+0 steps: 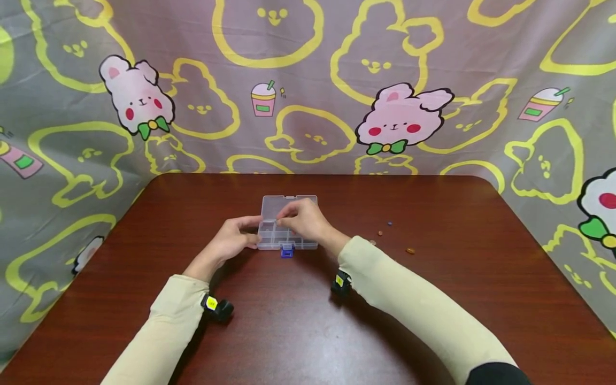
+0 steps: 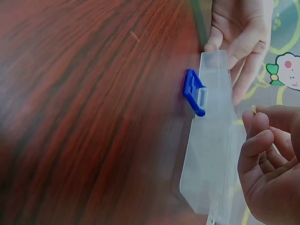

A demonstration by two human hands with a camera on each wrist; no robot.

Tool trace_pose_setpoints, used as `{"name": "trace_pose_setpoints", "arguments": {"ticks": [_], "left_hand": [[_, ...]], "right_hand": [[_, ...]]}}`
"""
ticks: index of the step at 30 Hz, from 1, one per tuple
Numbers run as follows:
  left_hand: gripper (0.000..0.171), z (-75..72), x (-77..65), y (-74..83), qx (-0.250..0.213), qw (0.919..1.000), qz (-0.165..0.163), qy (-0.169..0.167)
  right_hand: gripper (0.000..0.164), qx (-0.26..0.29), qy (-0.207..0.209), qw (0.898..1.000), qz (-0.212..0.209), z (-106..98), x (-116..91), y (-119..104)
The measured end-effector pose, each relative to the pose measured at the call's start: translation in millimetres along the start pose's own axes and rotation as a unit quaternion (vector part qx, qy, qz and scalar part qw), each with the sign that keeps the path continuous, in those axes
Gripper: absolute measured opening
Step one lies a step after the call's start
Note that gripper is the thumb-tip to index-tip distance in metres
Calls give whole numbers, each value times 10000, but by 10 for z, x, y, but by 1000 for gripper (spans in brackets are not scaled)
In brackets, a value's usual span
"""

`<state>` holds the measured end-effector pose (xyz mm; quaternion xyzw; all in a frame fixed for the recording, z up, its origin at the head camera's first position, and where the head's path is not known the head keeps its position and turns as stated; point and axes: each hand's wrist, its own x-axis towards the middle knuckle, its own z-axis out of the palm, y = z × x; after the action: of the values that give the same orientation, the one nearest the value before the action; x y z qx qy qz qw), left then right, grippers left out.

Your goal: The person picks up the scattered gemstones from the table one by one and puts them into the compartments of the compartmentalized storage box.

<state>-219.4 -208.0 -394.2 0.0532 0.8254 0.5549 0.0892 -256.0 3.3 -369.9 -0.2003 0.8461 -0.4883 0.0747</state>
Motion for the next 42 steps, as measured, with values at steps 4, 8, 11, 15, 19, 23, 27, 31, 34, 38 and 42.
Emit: {"name": "trace_pose_setpoints", "arguments": {"ticks": [4, 8, 11, 15, 19, 23, 27, 31, 34, 38, 42], "left_hand": [[54, -5, 0, -9, -35, 10000, 28, -9], [53, -8, -3, 4, -56, 10000, 30, -32], [53, -10, -7, 6, -85, 10000, 16, -38], [53, -4, -9, -1, -123, 9999, 16, -31], [53, 2, -15, -4, -155, 9999, 41, -35], [54, 6, -18, 8, -193, 9998, 60, -59], [54, 2, -15, 21, -164, 9998, 63, -57], [54, 9, -1, 33, -169, 9998, 92, -77], [54, 19, 8, 43, -160, 9998, 88, -95], [54, 28, 15, 35, -156, 9998, 40, -98], [54, 14, -10, 5, -144, 9999, -44, -62]], "right_hand": [[5, 36, -85, 9999, 81, 71, 58, -9], [5, -42, -107, 9998, 166, 119, 108, -20], [5, -158, -120, 9996, 208, 149, 138, -37], [4, -248, -128, 9991, 306, 185, 161, -64], [4, -263, -121, 9986, 440, 223, 180, -73], [4, -358, -112, 9980, 500, 236, 191, -96], [5, -424, -150, 9976, 519, 234, 201, -120], [4, -433, -176, 9976, 510, 205, 204, -112], [5, -371, -162, 9982, 451, 164, 192, -96], [7, -308, -153, 9988, 362, 88, 145, -72], [6, -392, -218, 9986, 265, 25, 80, -46]]}}
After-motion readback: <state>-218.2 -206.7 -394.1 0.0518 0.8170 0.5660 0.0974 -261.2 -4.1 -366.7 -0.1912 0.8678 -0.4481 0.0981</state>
